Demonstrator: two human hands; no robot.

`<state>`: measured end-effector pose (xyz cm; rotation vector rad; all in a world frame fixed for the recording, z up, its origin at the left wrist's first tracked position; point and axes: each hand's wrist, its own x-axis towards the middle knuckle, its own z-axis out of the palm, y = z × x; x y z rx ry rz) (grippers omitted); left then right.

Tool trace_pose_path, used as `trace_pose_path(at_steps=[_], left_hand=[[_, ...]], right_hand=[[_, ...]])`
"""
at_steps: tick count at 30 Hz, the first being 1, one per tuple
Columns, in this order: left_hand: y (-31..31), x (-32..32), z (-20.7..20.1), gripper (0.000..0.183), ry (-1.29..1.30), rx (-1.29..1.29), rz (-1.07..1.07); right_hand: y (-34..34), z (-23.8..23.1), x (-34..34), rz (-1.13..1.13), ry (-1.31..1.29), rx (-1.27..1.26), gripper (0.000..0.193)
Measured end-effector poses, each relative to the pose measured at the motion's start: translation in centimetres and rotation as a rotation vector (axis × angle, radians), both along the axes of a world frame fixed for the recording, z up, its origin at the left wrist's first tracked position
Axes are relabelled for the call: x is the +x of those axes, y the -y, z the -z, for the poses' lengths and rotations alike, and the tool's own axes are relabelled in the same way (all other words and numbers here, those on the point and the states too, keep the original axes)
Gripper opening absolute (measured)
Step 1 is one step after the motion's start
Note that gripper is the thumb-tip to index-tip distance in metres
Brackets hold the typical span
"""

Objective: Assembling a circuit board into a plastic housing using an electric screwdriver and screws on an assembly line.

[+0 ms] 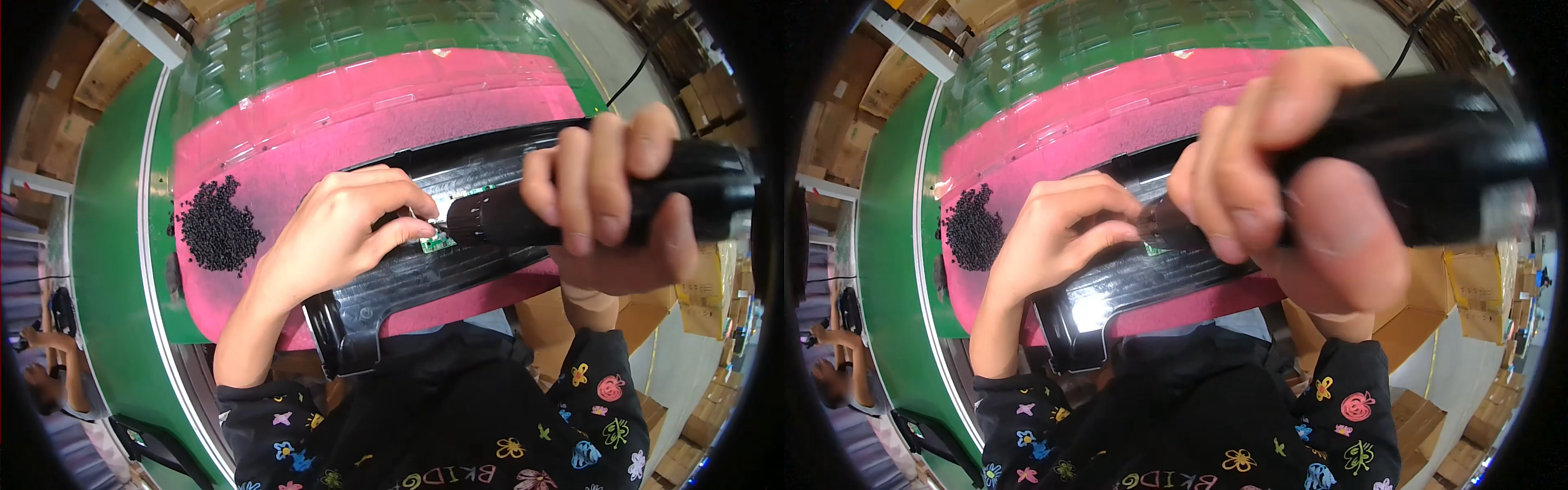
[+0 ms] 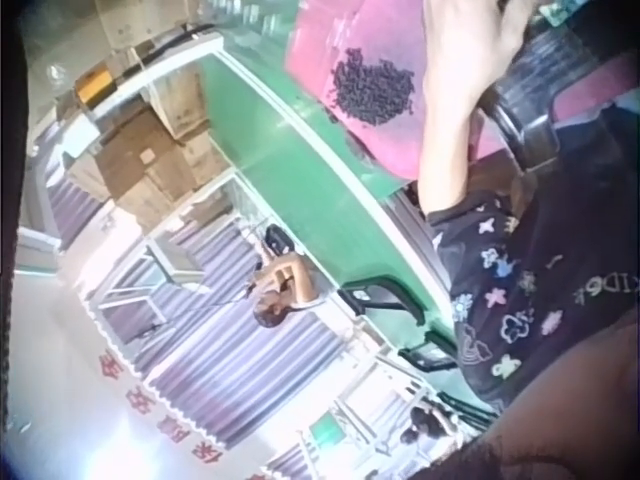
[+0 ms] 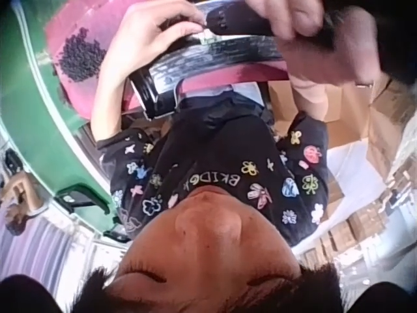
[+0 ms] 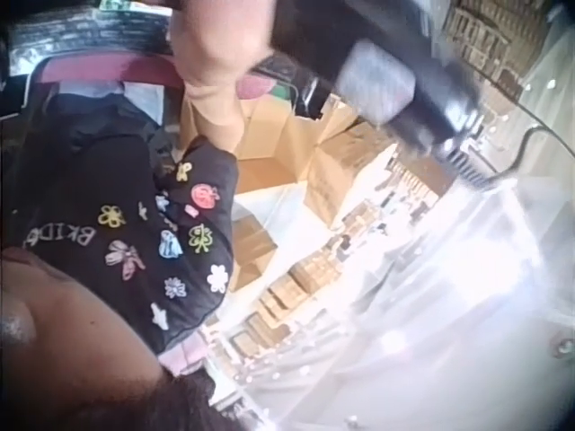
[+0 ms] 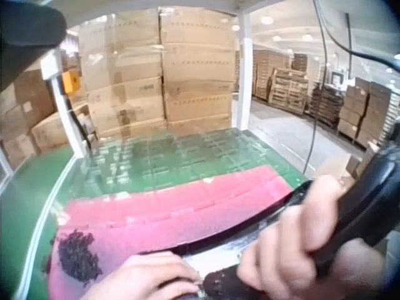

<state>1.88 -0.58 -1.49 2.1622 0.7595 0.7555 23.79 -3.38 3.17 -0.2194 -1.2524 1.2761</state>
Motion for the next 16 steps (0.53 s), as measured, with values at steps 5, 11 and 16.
trace_pose_path(at_steps=[5,11,16], left_hand=[[-0.3,-0.7,1.1,0.012,-0.096,0.221,-0.136],[-0.1,-0.9,0.9,0.011,-0.107,0.272,-0.194],[0.0,-0.7,1.0,0.012,-0.076,0.349,-0.160]], right_hand=[[0.1,1.0,-2.0,0.043,0.174,-0.160,0.029],[-0.4,2.3,-2.8,0.025,0.212,-0.117,0.031],[-1.0,2.7,-1.7,-0.200,0.263,0.045,0.026]])
